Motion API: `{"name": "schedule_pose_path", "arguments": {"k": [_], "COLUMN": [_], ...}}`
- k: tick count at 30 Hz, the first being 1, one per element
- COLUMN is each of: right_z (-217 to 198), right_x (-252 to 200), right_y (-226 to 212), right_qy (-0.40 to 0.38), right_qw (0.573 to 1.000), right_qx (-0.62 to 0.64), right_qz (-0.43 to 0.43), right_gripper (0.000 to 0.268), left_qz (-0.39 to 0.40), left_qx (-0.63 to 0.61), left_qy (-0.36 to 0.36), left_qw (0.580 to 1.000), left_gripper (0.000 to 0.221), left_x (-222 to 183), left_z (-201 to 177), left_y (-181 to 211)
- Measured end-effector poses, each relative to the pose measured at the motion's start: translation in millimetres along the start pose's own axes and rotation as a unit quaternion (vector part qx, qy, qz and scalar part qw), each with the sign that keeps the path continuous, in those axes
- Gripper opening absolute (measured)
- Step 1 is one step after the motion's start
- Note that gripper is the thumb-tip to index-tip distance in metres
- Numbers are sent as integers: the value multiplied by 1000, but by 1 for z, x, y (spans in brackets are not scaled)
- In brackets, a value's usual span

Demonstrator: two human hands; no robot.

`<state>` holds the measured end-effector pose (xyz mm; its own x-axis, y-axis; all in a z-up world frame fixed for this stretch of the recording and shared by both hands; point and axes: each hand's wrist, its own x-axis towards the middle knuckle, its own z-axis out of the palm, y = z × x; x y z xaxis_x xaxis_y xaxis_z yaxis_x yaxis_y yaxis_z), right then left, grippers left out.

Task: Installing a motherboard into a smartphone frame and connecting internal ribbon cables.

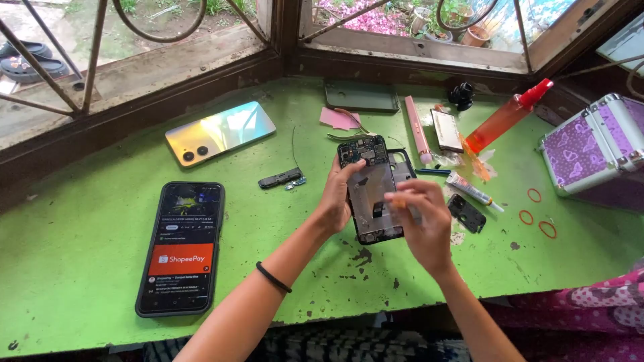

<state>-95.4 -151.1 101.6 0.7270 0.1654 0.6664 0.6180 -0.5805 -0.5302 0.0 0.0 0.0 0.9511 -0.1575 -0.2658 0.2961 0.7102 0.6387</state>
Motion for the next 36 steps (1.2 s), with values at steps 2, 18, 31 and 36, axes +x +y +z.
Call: {"name": "schedule_pose_path", "arguments": {"k": [2, 18, 31, 36], "right_z": [8, 46, 34, 30], "right_x": [17, 64, 70, 73], "right_y": [0, 23, 6, 6], "right_qy": [-4, 25, 14, 0], "right_qw": [999, 998, 986, 983], "right_qx": [21, 21, 34, 44], "right_qz": [24, 48, 163, 177], "right_gripper": [15, 16, 6, 11], "left_qz": [-10, -35, -32, -43], "left_qx": [-35, -8, 71, 71], "left_qy": [8, 55, 77, 92], "left_qw": [999, 998, 994, 992], "left_gripper": [88, 87, 90, 98], "left_x": [-2, -63, -60, -58], "left_z": [-5, 52, 64, 63], "left_y": [-5, 87, 84, 82]}}
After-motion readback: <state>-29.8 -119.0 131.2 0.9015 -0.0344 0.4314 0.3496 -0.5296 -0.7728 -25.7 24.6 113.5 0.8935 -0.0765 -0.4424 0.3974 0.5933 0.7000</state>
